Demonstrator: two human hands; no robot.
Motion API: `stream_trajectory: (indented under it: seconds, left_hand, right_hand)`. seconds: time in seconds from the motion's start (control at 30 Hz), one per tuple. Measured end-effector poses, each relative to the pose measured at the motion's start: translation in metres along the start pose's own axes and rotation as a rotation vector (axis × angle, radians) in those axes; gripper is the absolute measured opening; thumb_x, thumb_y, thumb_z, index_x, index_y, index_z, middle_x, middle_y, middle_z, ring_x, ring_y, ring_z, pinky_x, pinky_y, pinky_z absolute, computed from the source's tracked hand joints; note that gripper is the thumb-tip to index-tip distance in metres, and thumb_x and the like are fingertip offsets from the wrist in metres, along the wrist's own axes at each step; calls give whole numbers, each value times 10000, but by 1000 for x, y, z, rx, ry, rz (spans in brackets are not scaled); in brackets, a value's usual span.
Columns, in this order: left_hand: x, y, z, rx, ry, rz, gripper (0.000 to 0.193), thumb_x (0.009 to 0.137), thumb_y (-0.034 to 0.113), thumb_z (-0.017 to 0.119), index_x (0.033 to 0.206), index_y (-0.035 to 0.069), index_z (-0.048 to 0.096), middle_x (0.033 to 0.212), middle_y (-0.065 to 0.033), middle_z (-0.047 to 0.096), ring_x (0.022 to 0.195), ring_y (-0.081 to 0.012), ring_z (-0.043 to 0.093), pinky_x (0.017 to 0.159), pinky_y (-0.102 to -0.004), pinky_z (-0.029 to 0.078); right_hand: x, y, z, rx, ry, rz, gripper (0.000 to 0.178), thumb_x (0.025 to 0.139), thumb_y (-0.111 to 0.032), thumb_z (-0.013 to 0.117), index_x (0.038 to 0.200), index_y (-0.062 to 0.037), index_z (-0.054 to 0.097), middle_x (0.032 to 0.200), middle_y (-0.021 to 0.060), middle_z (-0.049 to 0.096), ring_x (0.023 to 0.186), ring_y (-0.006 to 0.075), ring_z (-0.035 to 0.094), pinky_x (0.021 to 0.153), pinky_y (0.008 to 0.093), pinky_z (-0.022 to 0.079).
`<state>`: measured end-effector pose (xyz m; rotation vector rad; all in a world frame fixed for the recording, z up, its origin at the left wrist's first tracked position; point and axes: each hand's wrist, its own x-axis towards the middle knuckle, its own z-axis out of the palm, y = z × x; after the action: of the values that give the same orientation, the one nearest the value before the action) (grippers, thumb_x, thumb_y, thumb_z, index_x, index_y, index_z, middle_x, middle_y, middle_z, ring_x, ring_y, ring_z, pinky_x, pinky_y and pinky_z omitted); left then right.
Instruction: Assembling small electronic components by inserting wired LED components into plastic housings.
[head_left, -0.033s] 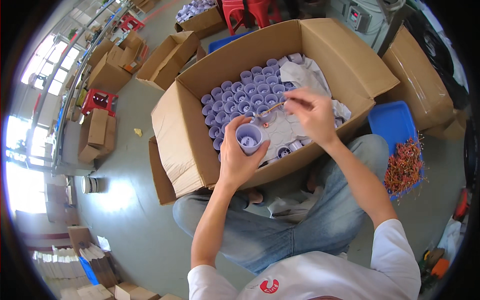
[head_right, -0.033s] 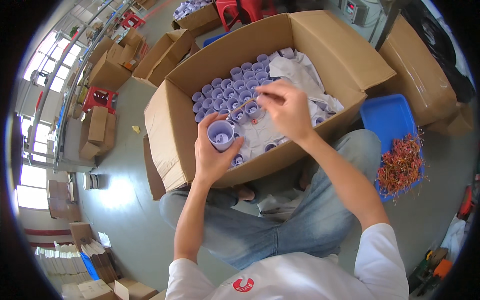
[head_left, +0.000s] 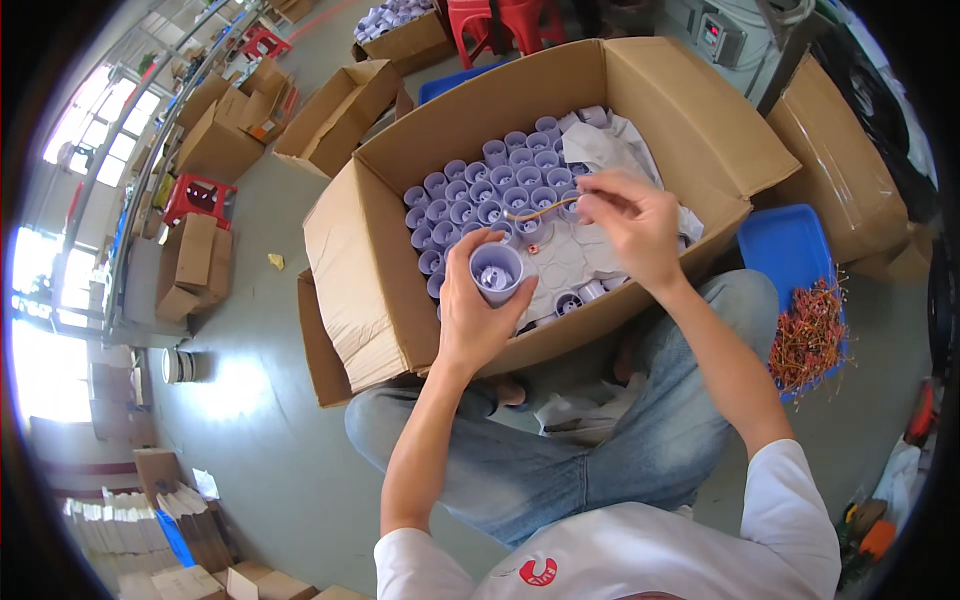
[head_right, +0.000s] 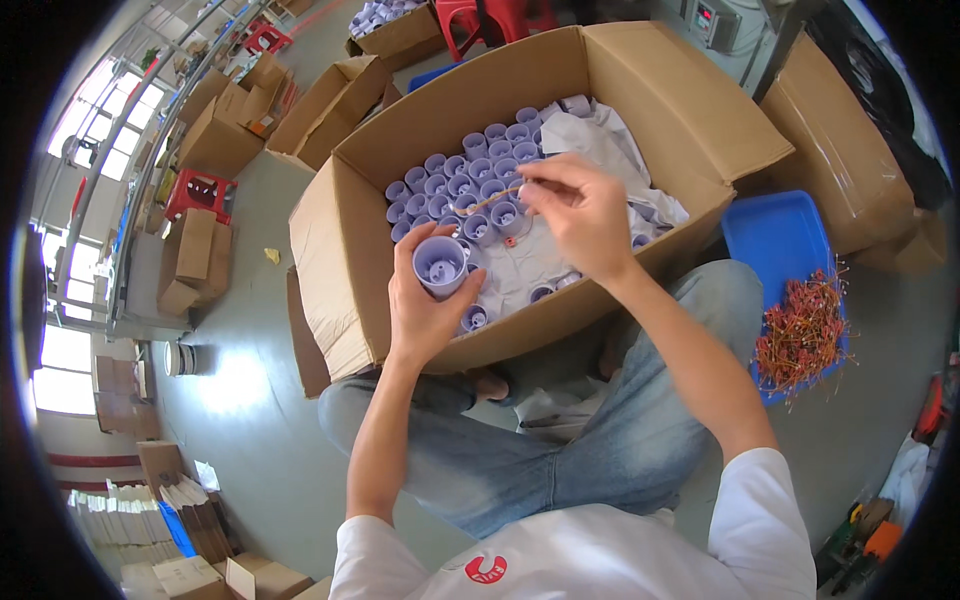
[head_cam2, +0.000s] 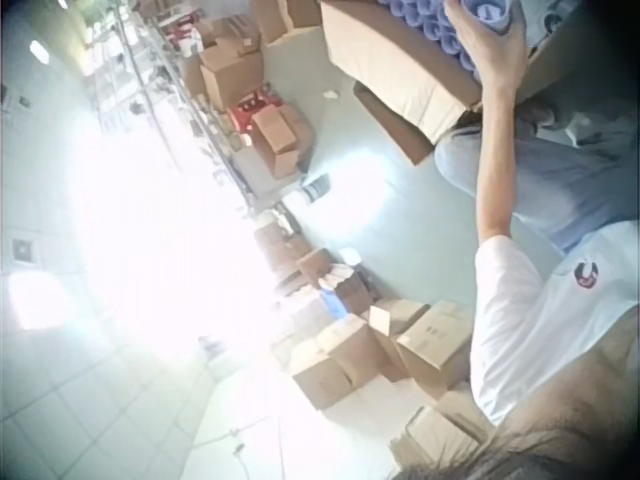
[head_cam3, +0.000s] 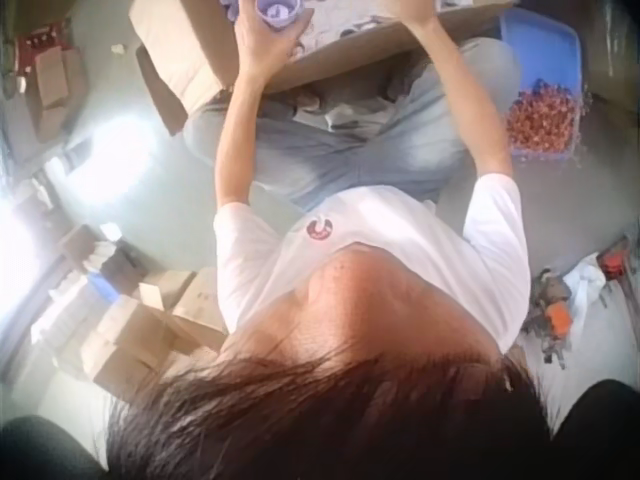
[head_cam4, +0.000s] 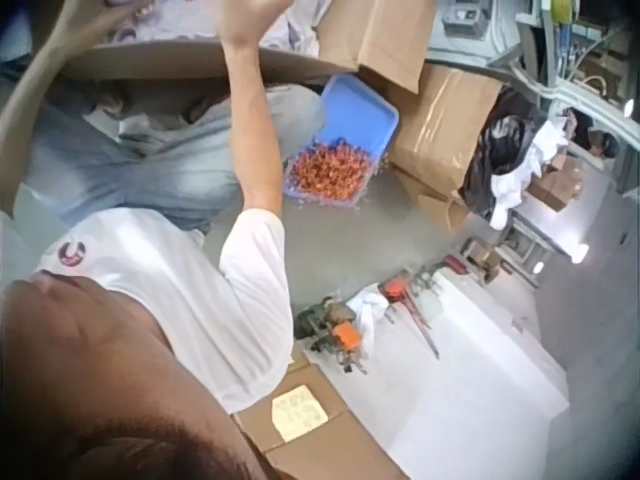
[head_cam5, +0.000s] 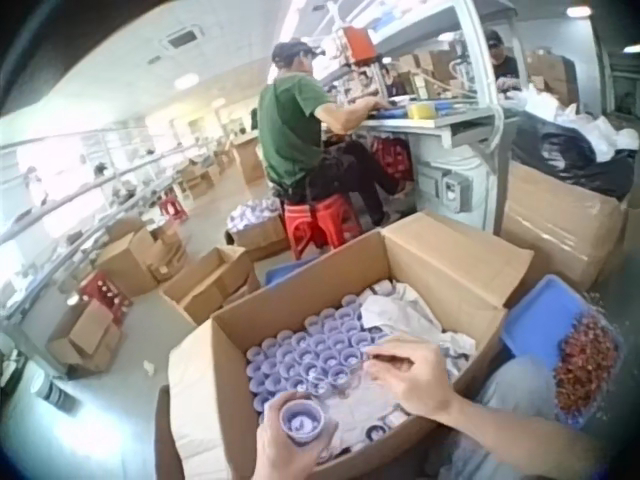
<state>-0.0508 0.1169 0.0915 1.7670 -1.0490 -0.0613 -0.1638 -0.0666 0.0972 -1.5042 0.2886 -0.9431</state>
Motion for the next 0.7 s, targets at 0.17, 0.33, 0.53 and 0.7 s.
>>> stream_trajectory:
  seconds: [0.17, 0.33, 0.53, 0.7]
  left_hand:
    - [4, -4, -1, 106, 58, 74, 514, 671, 56, 833, 1132, 56, 605, 1066, -93, 646, 1032, -301, 579, 880, -389, 481]
    - [3, -7, 2, 134, 84, 189, 533, 658, 35, 829, 1139, 64, 603, 1081, -101, 649, 1042, -312, 583, 894, -392, 480]
    - [4, -7, 2, 140, 77, 207, 548, 654, 31, 830, 1150, 64, 599, 1093, -104, 649, 1048, -312, 584, 908, -399, 476]
    - [4, -9, 2, 123, 80, 231, 548, 647, 26, 824, 1144, 63, 597, 1097, -117, 642, 1044, -315, 585, 904, -402, 473]
  right_hand:
    - [-16, -18, 9, 14, -132, -183, 192, 812, 86, 706, 997, 33, 721, 982, 88, 647, 846, 142, 652, 730, 240, 546]
    - [-24, -13, 15, -117, -231, -179, 217, 808, 95, 705, 1016, 35, 717, 1013, 101, 646, 857, 141, 625, 716, 233, 529]
    - [-24, -18, 15, -180, -221, -160, 198, 802, 62, 726, 995, 21, 727, 952, 83, 666, 808, 139, 639, 701, 243, 536]
    - [-24, -17, 17, -218, -211, -165, 176, 804, 48, 727, 978, 22, 727, 926, 92, 671, 790, 157, 659, 697, 263, 545]
